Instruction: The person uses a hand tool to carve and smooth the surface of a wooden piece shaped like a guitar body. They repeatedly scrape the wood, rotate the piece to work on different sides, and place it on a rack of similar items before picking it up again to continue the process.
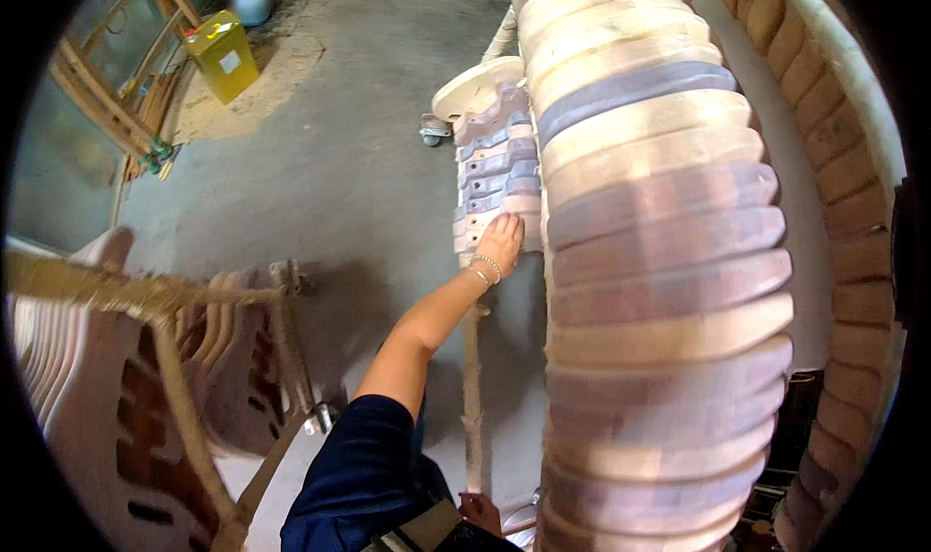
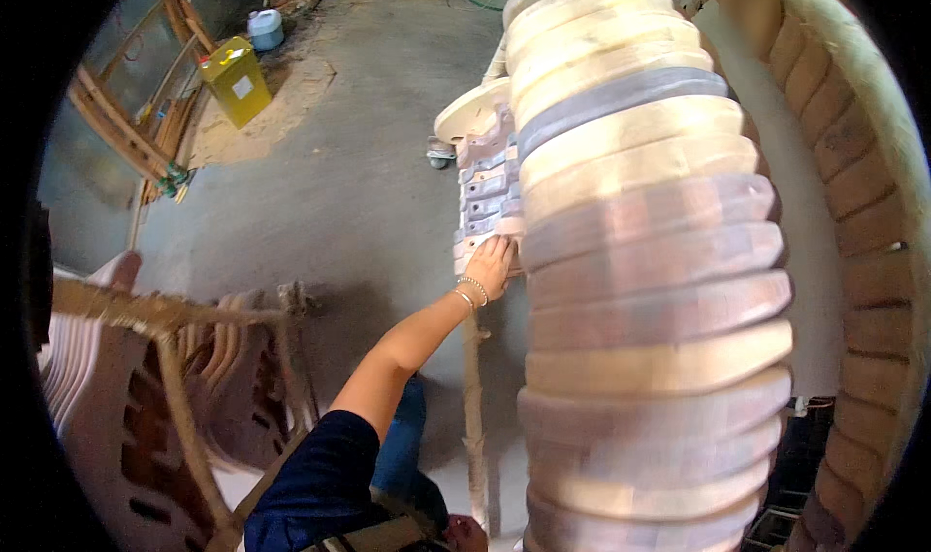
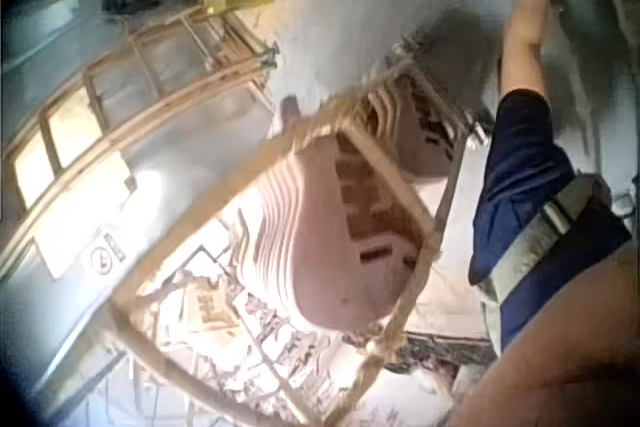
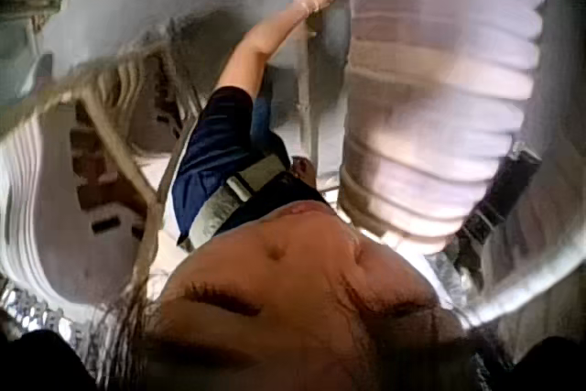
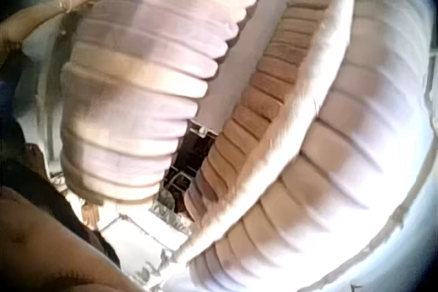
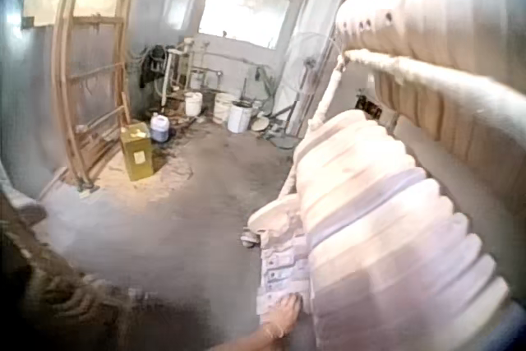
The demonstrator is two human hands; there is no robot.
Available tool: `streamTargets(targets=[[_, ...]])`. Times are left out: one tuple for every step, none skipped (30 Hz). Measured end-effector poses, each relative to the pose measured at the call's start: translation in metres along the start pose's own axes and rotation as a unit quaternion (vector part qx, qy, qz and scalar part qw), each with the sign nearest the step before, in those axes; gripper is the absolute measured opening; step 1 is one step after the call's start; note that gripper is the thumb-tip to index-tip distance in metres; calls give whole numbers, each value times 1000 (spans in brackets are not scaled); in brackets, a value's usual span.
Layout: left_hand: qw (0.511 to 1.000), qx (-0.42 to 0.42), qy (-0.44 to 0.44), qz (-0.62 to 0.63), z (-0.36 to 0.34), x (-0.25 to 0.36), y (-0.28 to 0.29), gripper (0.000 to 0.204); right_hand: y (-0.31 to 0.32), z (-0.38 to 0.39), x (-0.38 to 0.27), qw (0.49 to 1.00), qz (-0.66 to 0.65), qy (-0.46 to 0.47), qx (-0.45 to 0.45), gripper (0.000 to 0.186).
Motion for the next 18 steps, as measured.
streamTargets(targets=[[1000,-14,-9,-8,-22,1,-6,79,2,-4,1,999,-6,-35,6,30],[999,-29,-19,-15,-43,4,-18,79,3,-12,-1,998,-14,-58,13,30],[998,12,8,-65,-58,-2,-23,83,6,-16,-3,997,-16,-75,18,30],[999,-34,27,-16,-73,-3,-48,77,6,-20,-3,996,-23,-88,22,30],[995,-86,41,33,-84,2,-76,72,4,-24,-2,994,-35,-103,28,30],[985,-147,48,81,-94,20,-99,67,-3,-23,1,990,-60,-123,33,30],[987,-149,56,14,-101,18,-131,57,-1,-26,-2,989,-56,-131,35,30],[984,-130,85,-86,-112,-3,-162,47,8,-31,-13,991,-28,-124,36,30],[966,-112,129,-194,-122,-31,-195,38,15,-41,-25,993,1,-110,30,30],[949,-114,152,-250,-128,-46,-235,31,18,-47,-27,994,6,-104,26,30],[948,-126,153,-251,-142,-72,-276,30,20,-51,-34,995,18,-97,20,30],[949,-145,131,-246,-152,-71,-293,29,17,-49,-34,995,5,-100,18,30],[955,-168,116,-216,-154,-74,-306,29,14,-50,-33,995,0,-98,14,30],[959,-198,72,-190,-139,-23,-315,29,1,-44,-23,991,-49,-121,17,30],[962,-201,62,-173,-124,1,-303,29,-6,-43,-18,989,-73,-129,19,30],[963,-203,58,-168,-108,20,-286,30,-14,-44,-14,986,-93,-136,17,30],[965,-194,64,-165,-94,28,-262,30,-18,-42,-10,985,-102,-137,17,30],[964,-180,98,-170,-83,6,-231,30,-15,-48,-12,988,-82,-128,5,30]])
Point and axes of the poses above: each hand's wrist, its own z-axis away from the middle knuckle, its own y-axis out of the back of the hand, x = y × z, the point moved 10 cm from there along -z, towards the middle knuckle, and after that the axes turned 10 degrees about -y, right-handed, at the moved point
